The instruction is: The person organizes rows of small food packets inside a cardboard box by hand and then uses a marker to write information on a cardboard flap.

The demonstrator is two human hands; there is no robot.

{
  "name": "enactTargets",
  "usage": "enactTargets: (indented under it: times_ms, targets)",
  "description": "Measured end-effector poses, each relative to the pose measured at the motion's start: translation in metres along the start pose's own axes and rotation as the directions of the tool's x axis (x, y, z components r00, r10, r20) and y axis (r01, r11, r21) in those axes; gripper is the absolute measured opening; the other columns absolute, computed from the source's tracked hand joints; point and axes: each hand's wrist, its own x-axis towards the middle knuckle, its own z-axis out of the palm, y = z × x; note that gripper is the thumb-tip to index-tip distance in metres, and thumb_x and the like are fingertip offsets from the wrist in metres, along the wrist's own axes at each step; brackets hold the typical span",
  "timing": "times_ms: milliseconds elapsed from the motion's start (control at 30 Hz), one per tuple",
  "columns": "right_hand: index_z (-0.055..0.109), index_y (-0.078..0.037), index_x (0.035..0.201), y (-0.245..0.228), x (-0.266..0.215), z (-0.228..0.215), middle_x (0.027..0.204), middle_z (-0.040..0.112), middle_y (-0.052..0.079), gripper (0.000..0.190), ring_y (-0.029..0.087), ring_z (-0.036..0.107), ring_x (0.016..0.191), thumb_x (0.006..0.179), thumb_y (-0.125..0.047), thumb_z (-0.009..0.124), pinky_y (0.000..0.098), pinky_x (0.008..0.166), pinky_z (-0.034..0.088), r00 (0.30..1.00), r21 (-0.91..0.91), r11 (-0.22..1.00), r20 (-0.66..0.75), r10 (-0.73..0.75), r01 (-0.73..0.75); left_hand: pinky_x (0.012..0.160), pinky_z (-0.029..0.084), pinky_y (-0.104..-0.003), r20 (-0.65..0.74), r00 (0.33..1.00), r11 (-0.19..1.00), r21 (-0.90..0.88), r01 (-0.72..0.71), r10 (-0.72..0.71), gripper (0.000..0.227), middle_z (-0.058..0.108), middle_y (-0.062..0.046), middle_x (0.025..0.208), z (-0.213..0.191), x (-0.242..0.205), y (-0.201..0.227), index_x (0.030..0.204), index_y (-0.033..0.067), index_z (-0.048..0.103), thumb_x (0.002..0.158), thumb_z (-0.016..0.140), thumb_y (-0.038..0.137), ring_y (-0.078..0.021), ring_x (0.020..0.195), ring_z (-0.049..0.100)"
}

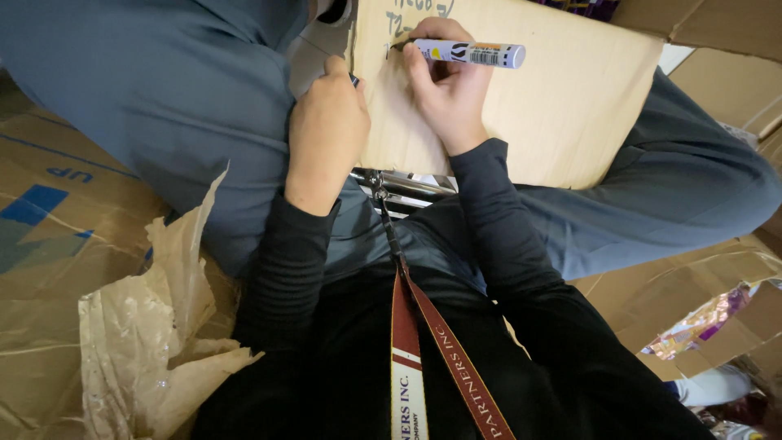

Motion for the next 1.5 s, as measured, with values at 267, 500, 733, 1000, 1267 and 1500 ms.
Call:
enactTargets:
  times_ms: [267, 500, 733, 1000, 1267, 1500]
  targets:
    - [0.064, 0.0, 0.111, 0.002, 0.0, -0.002, 0.093, 0.064, 0.0, 0.013, 0.004, 0.055, 0.078, 0.101, 0.003, 0.071, 0.0198, 0.066, 0.042, 0.999, -0.02, 0.999, -0.013, -0.045, 0.045, 0.067, 0.057, -0.052, 0.008, 1.0, 1.0, -0.008, 0.016, -0.016, 0.025, 0.071, -0.027, 0.083, 0.0, 0.001, -0.001, 0.104, -0.0042, 0.056, 0.1, 0.063, 0.02, -0.0443, 0.079, 0.072]
    - [0.065, 0.001, 0.108, -0.003, 0.002, 0.001, 0.094, 0.067, 0.003, 0.01, 0.007, 0.061, 0.082, 0.1, 0.004, 0.069, 0.0231, 0.074, 0.051, 0.992, -0.012, 0.998, -0.11, -0.063, 0.062, 0.067, 0.056, -0.053, 0.011, 1.0, 1.0, 0.003, 0.018, -0.018, 0.026, 0.071, -0.027, 0.084, -0.001, 0.0, 0.0, 0.104, -0.0039, 0.056, 0.099, 0.064, 0.02, -0.0447, 0.079, 0.071]
    - [0.064, -0.001, 0.104, -0.007, 0.0, -0.018, 0.069, 0.051, -0.002, 0.005, 0.006, 0.043, 0.053, 0.1, 0.002, 0.062, 0.0261, 0.048, 0.039, 0.932, 0.47, 0.882, -0.307, 0.195, -0.03, 0.069, 0.056, -0.052, 0.033, 0.999, 0.999, -0.022, 0.023, -0.022, 0.025, 0.072, -0.027, 0.087, -0.008, 0.0, 0.004, 0.107, -0.0048, 0.056, 0.101, 0.062, 0.019, -0.0449, 0.081, 0.071]
    - [0.058, -0.001, 0.124, -0.041, -0.035, -0.085, 0.096, 0.06, 0.005, 0.018, 0.012, 0.058, 0.077, 0.108, 0.004, 0.064, 0.0297, 0.072, 0.052, 0.957, 0.352, 0.936, -0.275, 0.096, 0.008, 0.072, 0.055, -0.055, 0.058, 0.998, 0.999, -0.014, 0.038, -0.037, 0.03, 0.071, -0.03, 0.09, -0.006, 0.003, 0.002, 0.112, -0.0051, 0.057, 0.099, 0.062, 0.022, -0.0487, 0.085, 0.069]
    - [0.061, 0.001, 0.12, -0.03, -0.025, -0.123, 0.096, 0.066, 0.008, 0.015, 0.016, 0.064, 0.076, 0.107, 0.004, 0.066, 0.0308, 0.072, 0.053, 0.959, 0.238, 0.971, -0.268, 0.09, -0.024, 0.074, 0.052, -0.059, 0.071, 0.996, 0.999, -0.011, 0.051, -0.05, 0.028, 0.069, -0.033, 0.091, -0.007, 0.006, 0.007, 0.115, -0.0031, 0.056, 0.1, 0.061, 0.02, -0.052, 0.088, 0.066]
    - [0.063, 0.002, 0.117, 0.02, 0.007, -0.115, 0.097, 0.067, 0.004, 0.015, 0.011, 0.063, 0.077, 0.104, 0.004, 0.071, 0.0287, 0.066, 0.053, 0.977, 0.222, 0.975, -0.203, 0.069, -0.023, 0.079, 0.051, -0.056, -0.03, 0.99, 0.982, -0.122, -0.143, 0.14, 0.032, 0.07, -0.03, 0.104, -0.009, 0.005, 0.007, 0.128, 0.0051, 0.058, 0.097, 0.06, 0.01, -0.0509, 0.096, 0.065]
